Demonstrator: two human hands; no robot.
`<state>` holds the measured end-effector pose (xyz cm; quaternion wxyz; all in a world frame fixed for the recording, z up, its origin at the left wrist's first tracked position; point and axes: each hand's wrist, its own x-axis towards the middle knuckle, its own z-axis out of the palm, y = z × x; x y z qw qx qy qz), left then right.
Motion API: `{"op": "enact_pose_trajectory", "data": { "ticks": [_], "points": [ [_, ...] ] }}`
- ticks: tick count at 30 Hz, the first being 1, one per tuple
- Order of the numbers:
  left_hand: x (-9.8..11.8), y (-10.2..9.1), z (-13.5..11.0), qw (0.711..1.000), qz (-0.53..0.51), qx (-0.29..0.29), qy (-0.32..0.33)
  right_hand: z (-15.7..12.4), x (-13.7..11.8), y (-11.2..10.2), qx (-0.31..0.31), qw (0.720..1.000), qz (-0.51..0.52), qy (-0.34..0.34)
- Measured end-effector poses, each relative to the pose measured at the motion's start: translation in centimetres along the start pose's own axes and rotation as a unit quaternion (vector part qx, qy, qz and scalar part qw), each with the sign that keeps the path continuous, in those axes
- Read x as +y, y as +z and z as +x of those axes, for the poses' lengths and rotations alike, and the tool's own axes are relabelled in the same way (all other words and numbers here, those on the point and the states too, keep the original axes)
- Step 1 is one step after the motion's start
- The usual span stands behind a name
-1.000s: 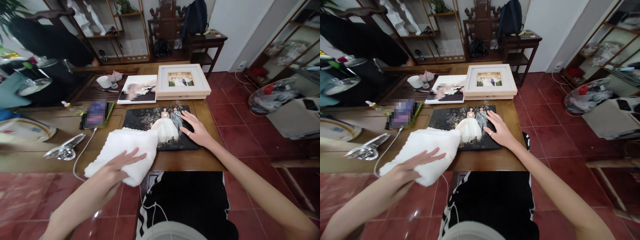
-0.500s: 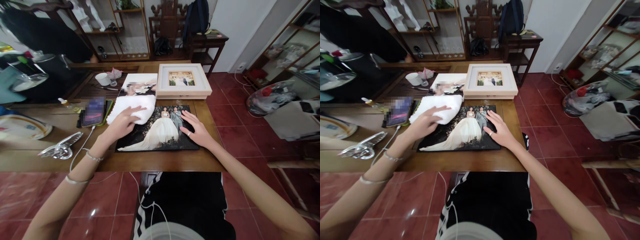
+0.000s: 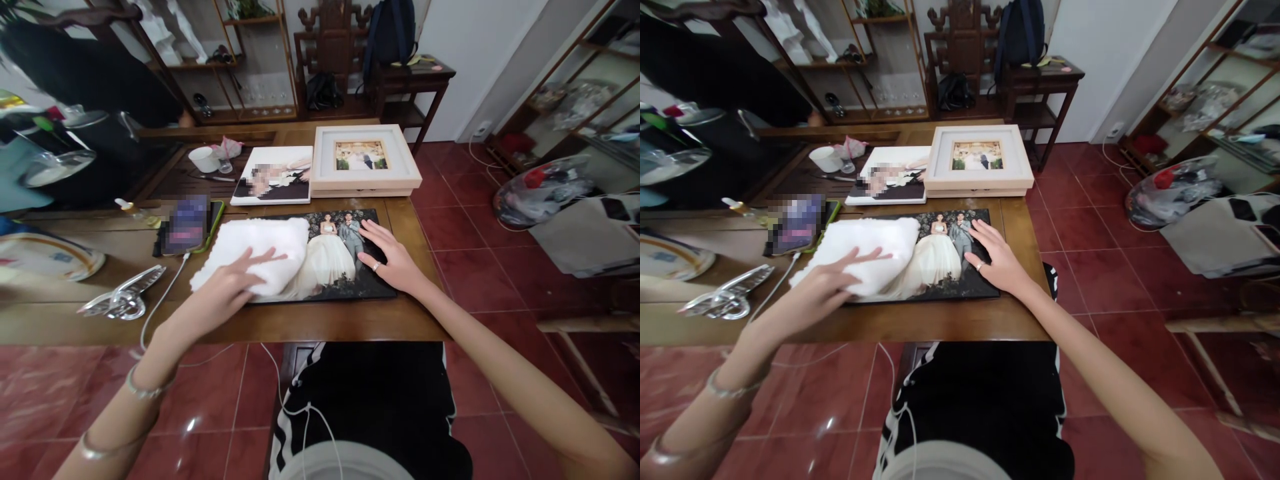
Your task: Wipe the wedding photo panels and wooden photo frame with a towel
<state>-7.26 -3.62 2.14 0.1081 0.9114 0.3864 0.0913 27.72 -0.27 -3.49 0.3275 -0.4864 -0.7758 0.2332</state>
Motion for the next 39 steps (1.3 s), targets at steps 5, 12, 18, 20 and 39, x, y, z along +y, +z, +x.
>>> {"op": "enact_pose_trajectory", "data": {
  "ticks": [5, 12, 18, 20, 39],
  "points": [
    [4.3, -0.4, -3.5, 0.999, -0.035, -0.014, 0.037, 0.0, 0.1, 0.0, 0.0, 1.0, 0.013, 0.003],
    [4.2, -0.1, -2.5, 0.998, -0.024, 0.0, 0.057, 0.0, 0.2, 0.1, -0.001, 1.0, 0.005, -0.003],
    [0.2, -0.2, 2.5, 0.998, 0.014, -0.024, 0.051, 0.0, 0.2, 0.0, -0.002, 1.0, -0.001, -0.006],
    [-1.1, -0.1, 4.3, 0.999, 0.025, -0.016, 0.039, 0.0, 0.1, 0.0, -0.003, 1.0, -0.001, -0.007],
    [6.2, 1.4, 0.0, 0.993, 0.041, -0.002, 0.107, 0.1, 0.2, 0.2, -0.003, 1.0, 0.001, -0.005]
  ]
}}
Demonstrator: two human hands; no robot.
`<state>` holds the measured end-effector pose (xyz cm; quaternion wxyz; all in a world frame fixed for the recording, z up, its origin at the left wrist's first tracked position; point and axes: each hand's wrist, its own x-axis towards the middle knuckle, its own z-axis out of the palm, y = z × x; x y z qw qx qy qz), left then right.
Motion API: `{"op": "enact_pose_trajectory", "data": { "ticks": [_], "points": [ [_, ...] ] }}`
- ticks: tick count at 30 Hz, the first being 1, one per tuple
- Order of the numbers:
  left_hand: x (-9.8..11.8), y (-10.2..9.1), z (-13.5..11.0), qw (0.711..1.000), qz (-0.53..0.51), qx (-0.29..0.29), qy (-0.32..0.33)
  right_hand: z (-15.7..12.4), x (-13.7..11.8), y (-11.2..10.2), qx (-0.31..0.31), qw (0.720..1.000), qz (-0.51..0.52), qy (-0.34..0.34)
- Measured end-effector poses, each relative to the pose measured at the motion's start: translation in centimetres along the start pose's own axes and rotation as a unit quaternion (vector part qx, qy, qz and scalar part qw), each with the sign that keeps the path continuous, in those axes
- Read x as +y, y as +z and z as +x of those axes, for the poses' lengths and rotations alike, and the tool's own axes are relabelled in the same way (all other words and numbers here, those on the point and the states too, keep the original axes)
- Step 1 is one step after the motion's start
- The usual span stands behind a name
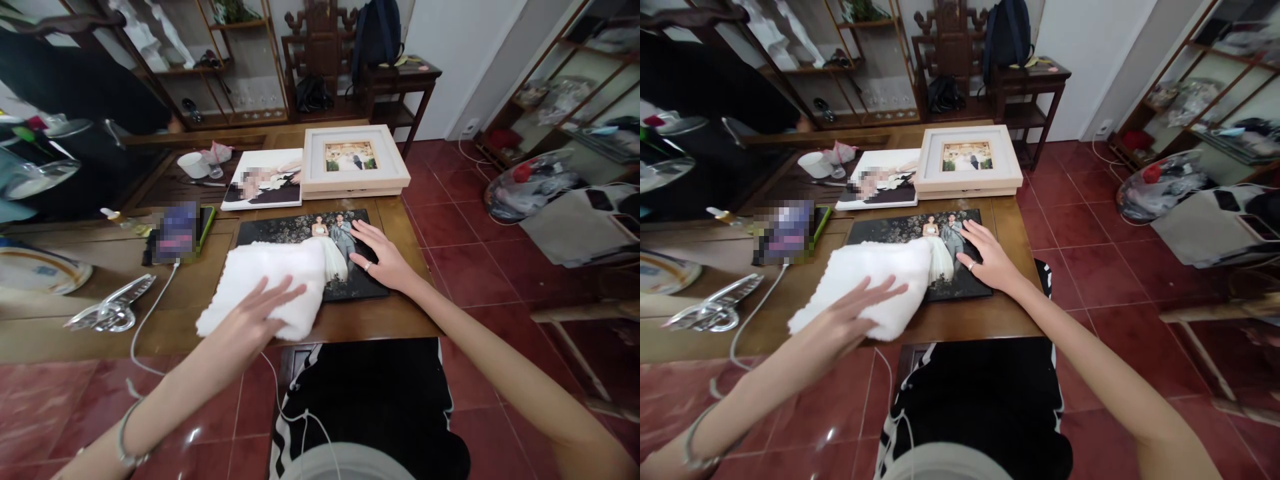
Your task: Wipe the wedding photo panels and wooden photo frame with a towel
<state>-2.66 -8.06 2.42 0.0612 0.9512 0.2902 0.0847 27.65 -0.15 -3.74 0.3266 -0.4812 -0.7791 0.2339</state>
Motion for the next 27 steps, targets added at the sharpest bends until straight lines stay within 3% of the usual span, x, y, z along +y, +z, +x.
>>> {"op": "enact_pose_trajectory", "data": {
  "ticks": [4, 7, 12, 17, 21, 24, 27],
  "points": [
    [2.0, -0.2, -0.7, 1.0, -0.007, -0.006, 0.021, 0.0, 0.0, 0.0, -0.001, 1.0, -0.005, 0.002],
    [1.3, -0.8, -0.4, 1.0, -0.028, -0.008, 0.01, 0.0, 0.0, -0.1, -0.003, 1.0, -0.012, -0.001],
    [-3.0, -0.9, 2.1, 1.0, -0.017, -0.001, -0.017, 0.0, 0.1, -0.1, -0.003, 1.0, -0.015, -0.005],
    [-8.0, 0.6, 6.1, 0.998, 0.013, 0.024, -0.049, 0.0, 0.2, -0.1, 0.0, 1.0, -0.005, -0.013],
    [-10.5, 1.4, 8.0, 0.997, 0.029, 0.038, -0.058, -0.1, 0.2, -0.1, 0.001, 1.0, -0.008, -0.01],
    [-10.3, 1.3, 8.0, 0.998, 0.02, 0.038, -0.05, -0.1, 0.1, -0.1, 0.0, 1.0, -0.009, -0.008],
    [-8.1, 0.9, 7.2, 0.999, 0.002, 0.024, -0.026, 0.0, 0.0, -0.1, -0.001, 1.0, -0.009, -0.007]
  ]
}}
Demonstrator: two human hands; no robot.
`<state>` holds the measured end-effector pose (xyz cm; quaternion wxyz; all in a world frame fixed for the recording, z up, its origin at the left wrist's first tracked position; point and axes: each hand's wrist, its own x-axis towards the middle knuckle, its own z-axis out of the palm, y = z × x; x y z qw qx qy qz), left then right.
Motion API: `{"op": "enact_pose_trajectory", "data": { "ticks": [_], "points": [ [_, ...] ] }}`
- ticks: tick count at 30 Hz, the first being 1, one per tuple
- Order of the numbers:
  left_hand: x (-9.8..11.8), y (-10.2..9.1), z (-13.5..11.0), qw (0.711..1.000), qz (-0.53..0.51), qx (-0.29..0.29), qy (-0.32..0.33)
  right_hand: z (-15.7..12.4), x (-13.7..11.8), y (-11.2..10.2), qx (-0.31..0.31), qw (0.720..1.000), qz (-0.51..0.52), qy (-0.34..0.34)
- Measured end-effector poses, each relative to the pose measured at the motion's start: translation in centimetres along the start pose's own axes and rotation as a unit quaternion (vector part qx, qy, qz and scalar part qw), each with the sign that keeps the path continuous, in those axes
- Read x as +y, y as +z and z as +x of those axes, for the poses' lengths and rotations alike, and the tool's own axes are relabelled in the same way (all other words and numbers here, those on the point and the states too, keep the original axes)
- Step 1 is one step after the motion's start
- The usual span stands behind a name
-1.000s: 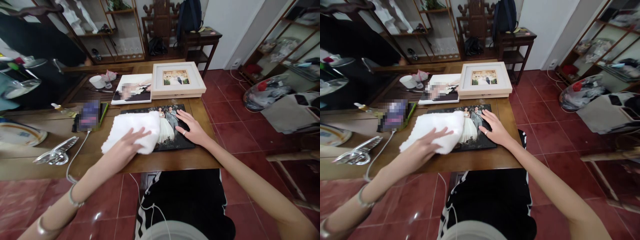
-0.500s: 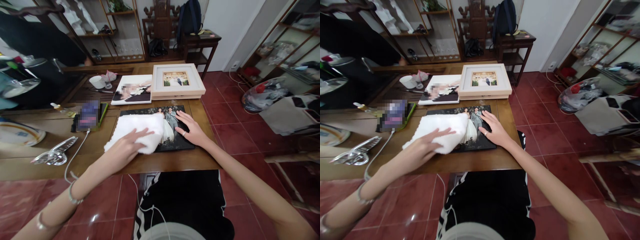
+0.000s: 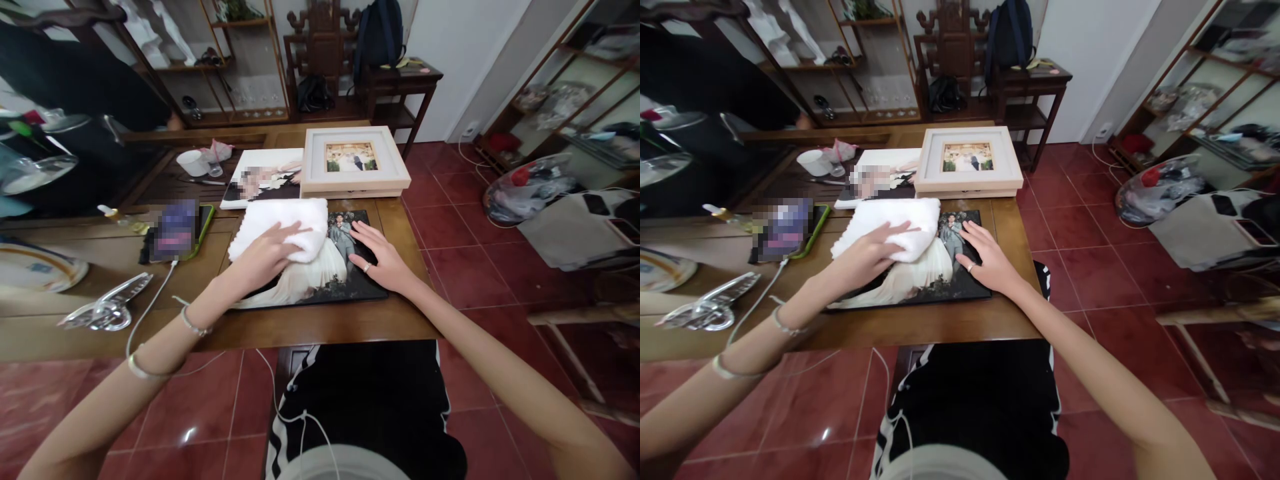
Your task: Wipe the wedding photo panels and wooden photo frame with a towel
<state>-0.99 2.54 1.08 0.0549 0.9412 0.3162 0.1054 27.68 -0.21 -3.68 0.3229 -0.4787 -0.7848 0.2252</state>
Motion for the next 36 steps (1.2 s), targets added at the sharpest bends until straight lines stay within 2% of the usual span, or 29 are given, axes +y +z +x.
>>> {"op": "enact_pose_trajectory", "data": {
  "ticks": [4, 7, 9, 11, 14, 17, 22, 26, 31, 36],
  "points": [
    [5.4, 0.0, -2.2, 0.999, -0.011, -0.018, 0.049, 0.0, 0.0, 0.0, -0.003, 1.0, -0.008, -0.001],
    [9.2, 0.6, -4.2, 0.996, -0.011, 0.011, 0.084, 0.0, 0.3, 0.0, -0.006, 1.0, -0.007, -0.016],
    [10.8, 0.8, -5.2, 0.995, -0.013, 0.026, 0.099, 0.1, 0.5, 0.0, -0.006, 1.0, -0.005, -0.025],
    [11.3, 0.7, -5.6, 0.994, -0.021, 0.026, 0.102, 0.1, 0.6, 0.0, -0.004, 1.0, -0.002, -0.028],
    [10.4, 0.0, -5.2, 0.997, -0.026, 0.001, 0.078, 0.1, 0.5, 0.0, -0.006, 1.0, 0.0, -0.024],
    [8.0, -0.5, -3.8, 0.999, -0.015, -0.022, 0.043, 0.1, 0.2, -0.1, -0.007, 1.0, -0.001, -0.008],
    [3.5, 0.0, -0.3, 1.0, 0.008, -0.011, -0.012, 0.0, 0.0, -0.1, 0.0, 1.0, 0.012, -0.003],
    [1.2, 0.7, 2.8, 0.999, 0.03, 0.005, -0.034, 0.0, -0.1, -0.2, 0.0, 1.0, 0.015, -0.001],
    [0.9, 1.0, 4.9, 0.999, 0.035, -0.016, -0.029, 0.0, 0.0, -0.1, 0.0, 1.0, 0.004, -0.003],
    [3.2, 0.8, 3.6, 0.998, 0.041, -0.04, -0.009, 0.1, 0.2, 0.0, 0.005, 1.0, 0.005, -0.009]
  ]
}}
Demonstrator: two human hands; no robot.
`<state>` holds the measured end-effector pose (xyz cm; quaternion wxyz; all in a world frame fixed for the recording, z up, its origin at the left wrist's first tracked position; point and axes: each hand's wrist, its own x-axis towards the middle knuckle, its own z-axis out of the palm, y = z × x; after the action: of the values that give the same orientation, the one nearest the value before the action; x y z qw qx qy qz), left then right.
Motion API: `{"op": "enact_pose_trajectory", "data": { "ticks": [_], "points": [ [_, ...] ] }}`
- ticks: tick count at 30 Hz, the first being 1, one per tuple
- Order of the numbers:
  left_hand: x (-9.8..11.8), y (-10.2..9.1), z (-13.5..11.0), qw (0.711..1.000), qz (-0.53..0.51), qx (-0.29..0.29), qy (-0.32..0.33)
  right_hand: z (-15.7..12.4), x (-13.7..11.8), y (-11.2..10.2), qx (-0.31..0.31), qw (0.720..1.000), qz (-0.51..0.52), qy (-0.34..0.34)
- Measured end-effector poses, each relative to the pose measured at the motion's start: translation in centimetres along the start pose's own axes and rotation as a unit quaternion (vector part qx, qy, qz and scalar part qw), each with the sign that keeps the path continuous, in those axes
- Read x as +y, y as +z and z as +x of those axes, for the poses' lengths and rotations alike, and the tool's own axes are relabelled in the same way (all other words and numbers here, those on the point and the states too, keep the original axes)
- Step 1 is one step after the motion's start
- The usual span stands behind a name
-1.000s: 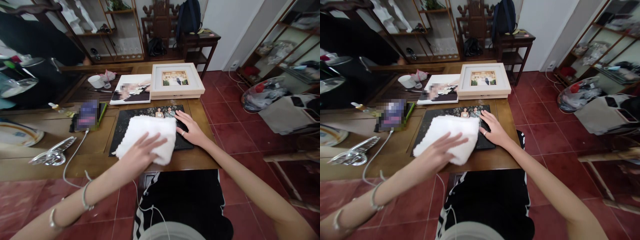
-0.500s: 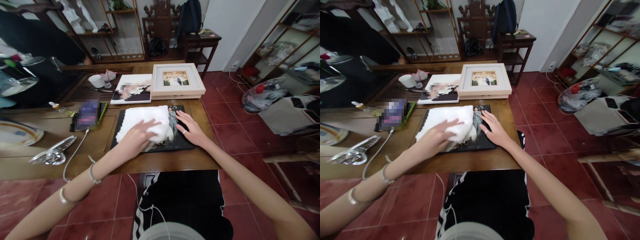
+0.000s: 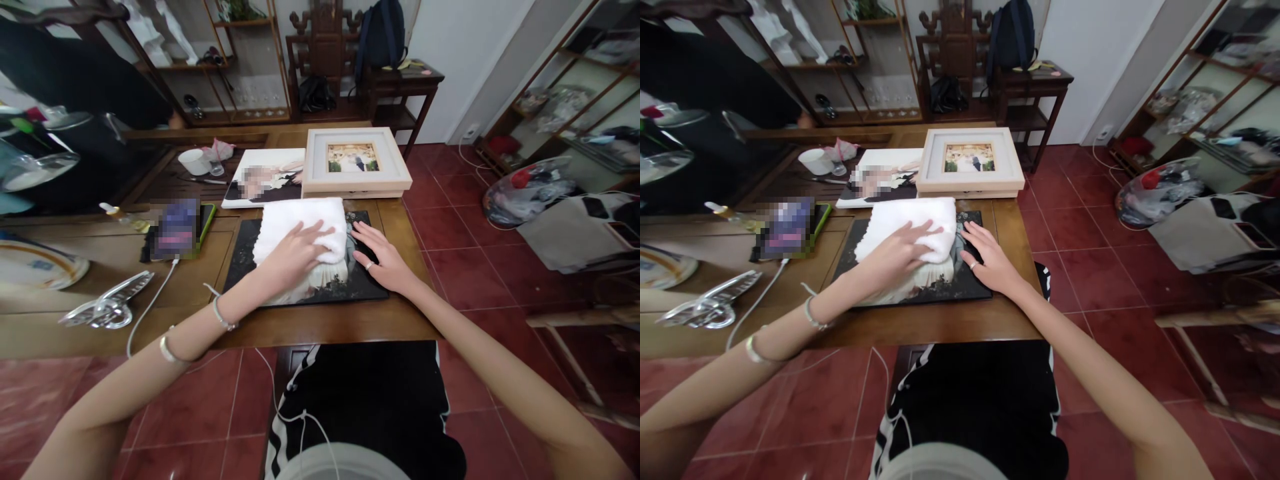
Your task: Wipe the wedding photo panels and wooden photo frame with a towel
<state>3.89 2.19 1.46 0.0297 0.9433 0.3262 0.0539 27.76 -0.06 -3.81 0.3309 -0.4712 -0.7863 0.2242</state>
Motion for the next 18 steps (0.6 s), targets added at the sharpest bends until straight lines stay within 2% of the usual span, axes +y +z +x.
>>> {"op": "enact_pose_trajectory", "data": {
  "ticks": [4, 8, 11, 14, 18],
  "points": [
    [3.4, -0.3, -2.9, 0.999, -0.012, -0.013, 0.04, 0.1, 0.1, 0.1, -0.001, 1.0, -0.005, 0.0],
    [7.1, 0.0, -6.3, 0.997, -0.034, 0.002, 0.075, 0.1, 0.2, 0.0, -0.005, 1.0, -0.004, -0.013],
    [8.6, -0.3, -7.9, 0.994, -0.055, 0.008, 0.094, 0.1, 0.3, 0.0, -0.005, 1.0, 0.007, -0.016],
    [8.1, -1.1, -7.7, 0.993, -0.082, -0.01, 0.087, 0.1, 0.2, -0.1, -0.005, 1.0, 0.008, -0.015],
    [5.2, -1.7, -5.0, 0.996, -0.083, -0.008, 0.042, 0.1, 0.2, 0.0, -0.004, 1.0, 0.002, -0.011]
  ]
}}
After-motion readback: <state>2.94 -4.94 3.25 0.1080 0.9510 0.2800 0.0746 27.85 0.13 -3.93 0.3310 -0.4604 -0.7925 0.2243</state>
